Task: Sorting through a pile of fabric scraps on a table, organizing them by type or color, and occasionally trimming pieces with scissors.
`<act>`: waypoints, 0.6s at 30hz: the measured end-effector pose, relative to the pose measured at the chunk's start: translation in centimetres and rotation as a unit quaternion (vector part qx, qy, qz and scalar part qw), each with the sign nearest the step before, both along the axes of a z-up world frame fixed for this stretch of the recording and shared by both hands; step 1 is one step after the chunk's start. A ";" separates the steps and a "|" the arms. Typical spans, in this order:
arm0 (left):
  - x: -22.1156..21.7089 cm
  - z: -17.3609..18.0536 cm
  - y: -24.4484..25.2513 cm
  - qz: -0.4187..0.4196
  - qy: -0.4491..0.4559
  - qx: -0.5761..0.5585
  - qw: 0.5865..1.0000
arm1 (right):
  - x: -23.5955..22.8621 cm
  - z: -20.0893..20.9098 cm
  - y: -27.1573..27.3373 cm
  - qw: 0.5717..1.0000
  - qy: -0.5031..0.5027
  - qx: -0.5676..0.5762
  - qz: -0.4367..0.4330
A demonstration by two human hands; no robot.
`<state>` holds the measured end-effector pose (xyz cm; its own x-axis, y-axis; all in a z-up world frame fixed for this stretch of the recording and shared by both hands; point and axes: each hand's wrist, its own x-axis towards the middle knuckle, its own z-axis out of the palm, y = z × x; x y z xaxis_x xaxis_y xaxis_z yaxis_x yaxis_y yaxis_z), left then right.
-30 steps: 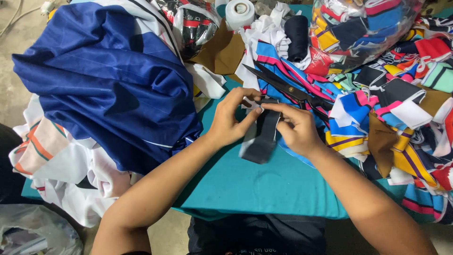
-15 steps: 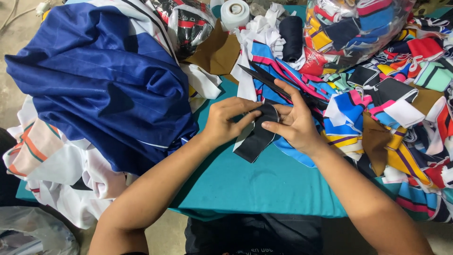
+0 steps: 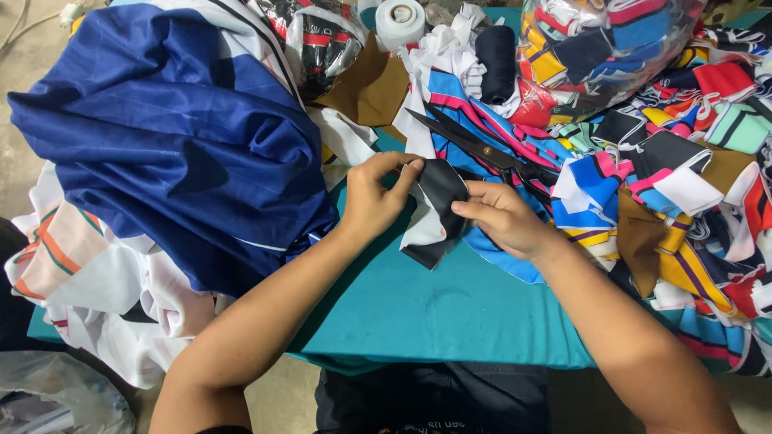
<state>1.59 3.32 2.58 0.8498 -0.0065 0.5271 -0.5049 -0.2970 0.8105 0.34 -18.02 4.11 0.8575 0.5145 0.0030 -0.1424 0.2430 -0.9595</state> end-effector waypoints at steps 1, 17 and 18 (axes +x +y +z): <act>-0.2 0.3 0.0 0.000 -0.001 0.001 1.000 | 0.2 -1.0 -0.3 1.000 -0.001 0.001 0.000; -1.0 0.9 -1.0 -0.122 -0.058 0.000 0.991 | -0.2 -1.2 -0.4 0.999 -0.034 -0.018 0.025; -0.8 0.7 -1.0 -0.109 -0.050 -0.001 0.993 | 0.1 -2.0 -0.5 0.997 -0.066 -0.046 0.011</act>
<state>0.78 2.33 3.25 0.7717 -0.1829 0.6091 -0.6351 -0.1700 0.7535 0.40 -18.56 2.16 0.8407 0.5372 0.0676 -0.0176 0.1518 -0.9883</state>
